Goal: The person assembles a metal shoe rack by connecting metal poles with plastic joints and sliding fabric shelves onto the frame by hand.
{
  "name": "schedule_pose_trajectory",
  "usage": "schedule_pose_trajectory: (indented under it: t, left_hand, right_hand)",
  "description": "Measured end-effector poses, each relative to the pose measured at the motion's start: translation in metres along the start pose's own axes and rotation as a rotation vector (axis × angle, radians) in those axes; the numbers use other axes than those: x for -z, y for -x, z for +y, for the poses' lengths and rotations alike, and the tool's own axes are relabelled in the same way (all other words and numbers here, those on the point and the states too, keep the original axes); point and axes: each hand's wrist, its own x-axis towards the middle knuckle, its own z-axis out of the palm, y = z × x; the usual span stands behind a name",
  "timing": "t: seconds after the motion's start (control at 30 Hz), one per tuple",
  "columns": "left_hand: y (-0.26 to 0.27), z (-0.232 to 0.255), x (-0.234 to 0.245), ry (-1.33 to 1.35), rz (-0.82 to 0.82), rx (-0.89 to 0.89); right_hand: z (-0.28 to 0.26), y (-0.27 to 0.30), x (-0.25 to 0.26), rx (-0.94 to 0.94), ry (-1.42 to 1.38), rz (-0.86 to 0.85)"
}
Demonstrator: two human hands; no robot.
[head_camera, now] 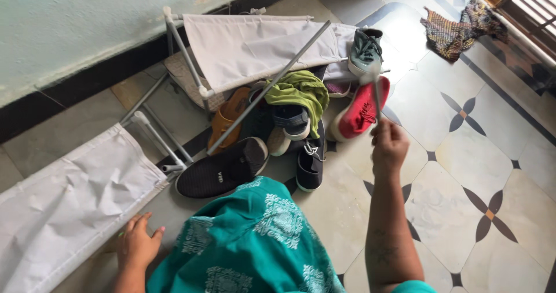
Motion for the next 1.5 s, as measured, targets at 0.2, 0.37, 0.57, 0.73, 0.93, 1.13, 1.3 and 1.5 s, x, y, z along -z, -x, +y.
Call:
schedule_pose_trajectory:
  t: [0.2, 0.37, 0.57, 0.73, 0.93, 1.13, 1.3, 1.5]
  left_hand:
    - [-0.029, 0.0, 0.061, 0.23, -0.143, -0.07]
    - [-0.005, 0.028, 0.17, 0.495, -0.061, -0.143]
    - [0.013, 0.014, 0.231, 1.13, 0.273, -0.084]
    - [0.02, 0.004, 0.286, 1.59, 0.394, -0.287]
    - [0.036, 0.0, 0.321, 2.014, 0.377, -0.651]
    - [0.043, 0.008, 0.315, 1.803, 0.42, -0.508]
    - [0.048, 0.052, 0.305, 1.584, 0.294, -0.533]
    - [0.043, 0.079, 0.284, 1.074, 0.495, -0.721]
  right_hand:
    - [-0.126, 0.031, -0.063, 0.084, -0.354, -0.134]
    - [-0.151, 0.081, -0.145, -0.165, -0.675, -0.426]
    - [-0.13, 0.158, -0.24, -0.567, -0.897, -0.803]
    - [-0.128, 0.216, -0.304, -0.694, -0.627, -0.947]
    - [-0.122, 0.234, -0.358, -0.423, -0.244, -1.191]
    - [-0.107, 0.193, -0.426, 0.283, 0.442, -1.169]
    - [-0.072, 0.176, -0.474, 0.221, 0.369, -1.152]
    - [-0.046, 0.176, -0.503, -0.005, 0.412, -1.148]
